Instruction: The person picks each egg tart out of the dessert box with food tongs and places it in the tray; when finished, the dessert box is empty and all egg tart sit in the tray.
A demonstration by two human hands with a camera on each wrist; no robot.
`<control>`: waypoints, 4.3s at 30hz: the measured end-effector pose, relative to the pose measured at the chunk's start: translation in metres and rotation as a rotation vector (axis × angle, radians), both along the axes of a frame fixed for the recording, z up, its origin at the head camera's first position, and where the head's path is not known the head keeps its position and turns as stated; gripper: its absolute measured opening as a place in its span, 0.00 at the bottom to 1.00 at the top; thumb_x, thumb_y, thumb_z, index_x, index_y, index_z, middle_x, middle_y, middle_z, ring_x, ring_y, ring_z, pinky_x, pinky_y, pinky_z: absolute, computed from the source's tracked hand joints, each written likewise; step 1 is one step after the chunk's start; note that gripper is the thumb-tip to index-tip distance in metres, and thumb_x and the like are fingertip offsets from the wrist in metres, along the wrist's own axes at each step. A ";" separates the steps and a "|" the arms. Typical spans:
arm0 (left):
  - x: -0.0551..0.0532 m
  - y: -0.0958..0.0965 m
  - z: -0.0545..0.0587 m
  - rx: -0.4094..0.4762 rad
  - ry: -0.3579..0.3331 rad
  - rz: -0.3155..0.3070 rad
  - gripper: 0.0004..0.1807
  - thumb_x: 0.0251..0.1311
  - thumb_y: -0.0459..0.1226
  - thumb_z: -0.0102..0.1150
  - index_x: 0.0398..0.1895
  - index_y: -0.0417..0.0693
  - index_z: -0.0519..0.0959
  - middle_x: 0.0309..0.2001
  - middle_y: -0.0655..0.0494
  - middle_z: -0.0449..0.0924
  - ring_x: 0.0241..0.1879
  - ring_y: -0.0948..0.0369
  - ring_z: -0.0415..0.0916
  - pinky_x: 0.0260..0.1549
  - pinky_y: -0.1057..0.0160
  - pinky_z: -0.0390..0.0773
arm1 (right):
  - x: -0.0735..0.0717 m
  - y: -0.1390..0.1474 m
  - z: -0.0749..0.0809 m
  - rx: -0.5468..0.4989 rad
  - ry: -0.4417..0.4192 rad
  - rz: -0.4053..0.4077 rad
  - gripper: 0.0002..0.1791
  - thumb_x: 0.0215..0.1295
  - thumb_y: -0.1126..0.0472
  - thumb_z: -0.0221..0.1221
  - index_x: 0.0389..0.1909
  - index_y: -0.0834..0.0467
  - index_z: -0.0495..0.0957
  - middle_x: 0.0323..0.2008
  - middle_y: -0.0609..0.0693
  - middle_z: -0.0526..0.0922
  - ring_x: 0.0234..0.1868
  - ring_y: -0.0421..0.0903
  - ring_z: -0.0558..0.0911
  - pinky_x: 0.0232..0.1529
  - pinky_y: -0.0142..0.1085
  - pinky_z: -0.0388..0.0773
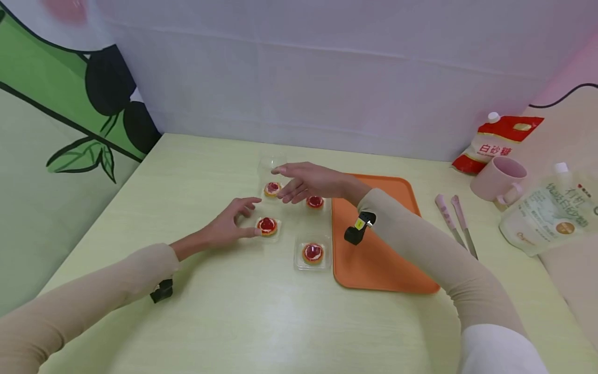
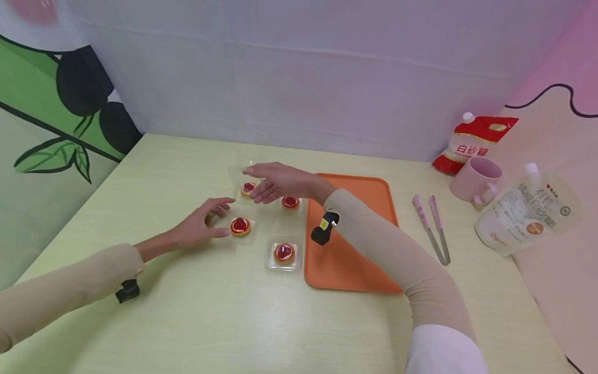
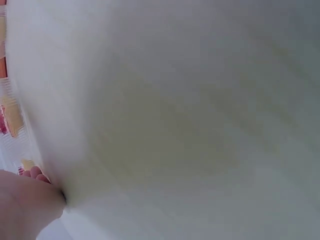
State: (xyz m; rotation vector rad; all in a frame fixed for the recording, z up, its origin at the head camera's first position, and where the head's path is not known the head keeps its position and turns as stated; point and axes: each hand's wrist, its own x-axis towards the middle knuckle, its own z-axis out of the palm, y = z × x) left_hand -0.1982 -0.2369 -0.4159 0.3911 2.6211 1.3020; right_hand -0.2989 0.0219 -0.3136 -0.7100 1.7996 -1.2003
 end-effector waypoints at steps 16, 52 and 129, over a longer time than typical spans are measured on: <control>-0.019 0.023 0.037 0.197 0.397 0.163 0.23 0.71 0.32 0.53 0.68 0.45 0.65 0.45 0.42 0.78 0.43 0.65 0.74 0.41 0.71 0.73 | -0.003 -0.002 -0.006 -0.123 -0.250 -0.085 0.32 0.79 0.40 0.35 0.75 0.51 0.59 0.49 0.61 0.85 0.46 0.50 0.86 0.65 0.49 0.74; -0.041 0.006 0.057 0.281 0.201 0.298 0.31 0.66 0.31 0.60 0.72 0.47 0.64 0.35 0.50 0.84 0.30 0.70 0.79 0.34 0.75 0.78 | -0.022 -0.032 0.008 -0.036 0.345 -0.184 0.31 0.75 0.61 0.54 0.76 0.49 0.60 0.57 0.59 0.79 0.52 0.59 0.84 0.53 0.43 0.82; -0.073 -0.075 0.030 -0.104 -0.214 0.377 0.34 0.69 0.42 0.60 0.75 0.43 0.62 0.52 0.38 0.81 0.35 0.61 0.78 0.34 0.66 0.76 | -0.058 -0.136 -0.045 0.263 0.426 -0.240 0.30 0.60 0.68 0.68 0.63 0.67 0.73 0.50 0.60 0.84 0.40 0.46 0.85 0.41 0.30 0.83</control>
